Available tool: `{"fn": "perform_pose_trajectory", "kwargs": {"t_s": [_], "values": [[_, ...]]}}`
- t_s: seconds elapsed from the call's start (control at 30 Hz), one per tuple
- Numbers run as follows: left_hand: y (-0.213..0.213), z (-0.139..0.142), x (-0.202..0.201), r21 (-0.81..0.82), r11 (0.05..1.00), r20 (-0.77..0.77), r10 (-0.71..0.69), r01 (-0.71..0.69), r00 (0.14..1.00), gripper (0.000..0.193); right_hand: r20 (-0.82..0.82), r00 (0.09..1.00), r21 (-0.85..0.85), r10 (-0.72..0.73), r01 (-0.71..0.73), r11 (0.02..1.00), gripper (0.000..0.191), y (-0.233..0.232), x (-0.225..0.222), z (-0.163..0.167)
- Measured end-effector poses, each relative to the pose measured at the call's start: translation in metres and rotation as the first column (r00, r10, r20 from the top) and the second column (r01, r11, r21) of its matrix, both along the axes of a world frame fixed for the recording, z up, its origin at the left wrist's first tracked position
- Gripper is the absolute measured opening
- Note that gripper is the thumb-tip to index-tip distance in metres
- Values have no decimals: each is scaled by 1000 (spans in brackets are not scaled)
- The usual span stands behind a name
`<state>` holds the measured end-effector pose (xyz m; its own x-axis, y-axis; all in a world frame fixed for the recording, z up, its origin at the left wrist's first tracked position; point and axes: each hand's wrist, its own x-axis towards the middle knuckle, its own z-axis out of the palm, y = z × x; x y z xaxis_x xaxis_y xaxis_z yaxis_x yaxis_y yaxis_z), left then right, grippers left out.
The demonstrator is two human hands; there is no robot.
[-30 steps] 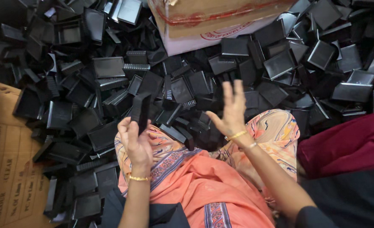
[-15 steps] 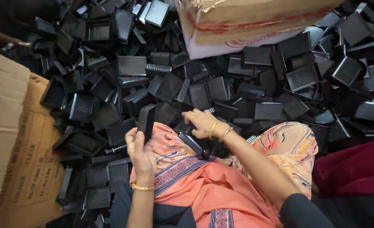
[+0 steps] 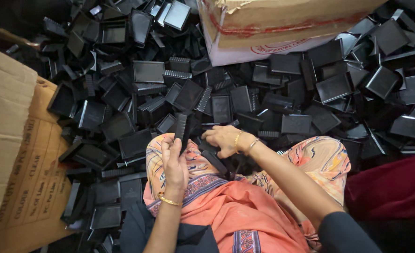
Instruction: The person sits on the floor surrounded by black plastic cases and repeatedly picks them up, opens them, and places them into a cardboard box. The person handles the cases one at a time, inspecting them before placing them in the box.
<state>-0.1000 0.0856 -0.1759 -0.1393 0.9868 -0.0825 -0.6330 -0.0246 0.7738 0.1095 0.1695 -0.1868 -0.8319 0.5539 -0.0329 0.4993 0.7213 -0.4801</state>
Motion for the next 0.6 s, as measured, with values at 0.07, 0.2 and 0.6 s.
{"fn": "perform_pose_trajectory", "kwargs": {"t_s": [0.07,0.2,0.6], "values": [[-2,6,-1,19,1000,-31,16,-16,999,27,229,973,-79,-33,52,995,43,0,-6,9],[-14,26,-2,197,979,-345,30,41,938,47,-362,850,-320,-382,271,908,82,-20,9,34],[-26,52,46,329,702,-865,-44,632,500,72,-572,110,-816,-813,31,578,100,-109,73,24]]}}
